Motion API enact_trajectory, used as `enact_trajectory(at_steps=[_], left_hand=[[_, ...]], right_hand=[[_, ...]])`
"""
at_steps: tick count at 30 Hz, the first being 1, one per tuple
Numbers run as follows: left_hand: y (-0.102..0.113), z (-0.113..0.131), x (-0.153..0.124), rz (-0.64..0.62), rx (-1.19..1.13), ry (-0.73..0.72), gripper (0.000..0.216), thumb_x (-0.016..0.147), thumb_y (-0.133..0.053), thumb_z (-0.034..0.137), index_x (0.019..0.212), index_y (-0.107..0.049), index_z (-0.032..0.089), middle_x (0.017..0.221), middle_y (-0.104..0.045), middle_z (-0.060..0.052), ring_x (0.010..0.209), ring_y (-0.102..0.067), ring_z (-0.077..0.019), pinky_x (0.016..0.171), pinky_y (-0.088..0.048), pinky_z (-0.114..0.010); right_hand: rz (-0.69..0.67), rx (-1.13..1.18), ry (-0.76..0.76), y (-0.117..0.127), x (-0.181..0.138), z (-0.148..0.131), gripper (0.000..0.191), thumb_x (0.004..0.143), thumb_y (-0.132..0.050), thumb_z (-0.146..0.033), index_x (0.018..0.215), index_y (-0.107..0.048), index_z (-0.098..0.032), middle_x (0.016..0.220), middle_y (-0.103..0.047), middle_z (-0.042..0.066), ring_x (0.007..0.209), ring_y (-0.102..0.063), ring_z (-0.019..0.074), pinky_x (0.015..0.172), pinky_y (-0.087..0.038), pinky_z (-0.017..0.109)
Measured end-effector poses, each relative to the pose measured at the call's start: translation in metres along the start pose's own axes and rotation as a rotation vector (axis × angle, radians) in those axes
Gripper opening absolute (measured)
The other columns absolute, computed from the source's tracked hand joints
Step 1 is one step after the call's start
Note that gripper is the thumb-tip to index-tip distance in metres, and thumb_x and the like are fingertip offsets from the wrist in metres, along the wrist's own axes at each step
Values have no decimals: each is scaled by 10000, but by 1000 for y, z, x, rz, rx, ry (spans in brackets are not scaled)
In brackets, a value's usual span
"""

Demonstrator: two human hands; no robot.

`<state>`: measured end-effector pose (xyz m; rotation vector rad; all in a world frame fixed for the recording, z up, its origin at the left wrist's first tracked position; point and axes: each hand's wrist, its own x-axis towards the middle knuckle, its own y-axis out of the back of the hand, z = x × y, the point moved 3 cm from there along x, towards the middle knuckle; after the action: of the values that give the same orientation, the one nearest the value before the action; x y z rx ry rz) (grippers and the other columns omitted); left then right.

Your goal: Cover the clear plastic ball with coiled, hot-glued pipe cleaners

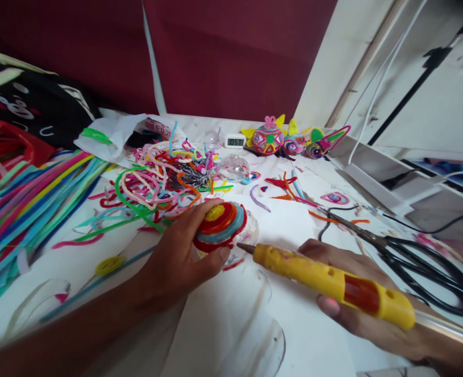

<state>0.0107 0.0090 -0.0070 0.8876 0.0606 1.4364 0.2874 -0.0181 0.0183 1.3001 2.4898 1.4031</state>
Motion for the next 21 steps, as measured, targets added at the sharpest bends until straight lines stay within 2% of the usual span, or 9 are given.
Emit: enact_trajectory(at_steps=[4,8,11,14,17,21], left_hand=[[0,1,1,7,12,5,541,853,-637,392,1383,-543,343,1321,-662,-50,1162,-650,-321,1082,-512,-512],[2,2,3,15,14,-3,528,840,-640,372,1358,-547,329,1310,-666,-46,1143,-659,-301,1049,-547,-467],[3,0,4,8,16,1,541,830,-637,365,1362,-549,320,1315,-668,-48,1141,-667,-313,1047,-550,-478],[5,-3,4,29,14,49,547,832,-618,364,1373,-551,317,1331,-667,-57,1179,-653,-341,1052,-537,-518],[7,-5,5,50,-9,70,535,838,-609,369,1368,-554,314,1325,-667,-64,1186,-649,-343,1044,-540,-521],[8,-5,6,33,-4,81,545,828,-630,378,1363,-544,317,1339,-670,-66,1197,-655,-342,1038,-550,-520]], right_hand=[[13,-41,68,2,3,-7,322,937,-634,-361,1239,-526,-329,995,-707,52,859,-719,235,729,-607,300],[10,-115,67,9,2,-10,310,928,-629,-384,1210,-510,-341,1013,-718,48,919,-731,265,732,-608,326],[28,-168,35,16,-3,-6,309,890,-597,-272,1181,-514,-338,1029,-698,66,930,-716,282,724,-601,359],[-54,-287,-31,22,-7,0,366,891,-577,-194,1223,-512,-333,1104,-682,85,1022,-697,289,813,-603,389],[-160,-364,-69,24,-5,6,296,968,-543,-279,1262,-516,-294,1185,-665,110,1100,-676,295,906,-598,431],[-207,-437,-90,16,5,16,212,1006,-452,-279,1141,-586,-184,1143,-653,181,1006,-680,310,860,-601,492]])
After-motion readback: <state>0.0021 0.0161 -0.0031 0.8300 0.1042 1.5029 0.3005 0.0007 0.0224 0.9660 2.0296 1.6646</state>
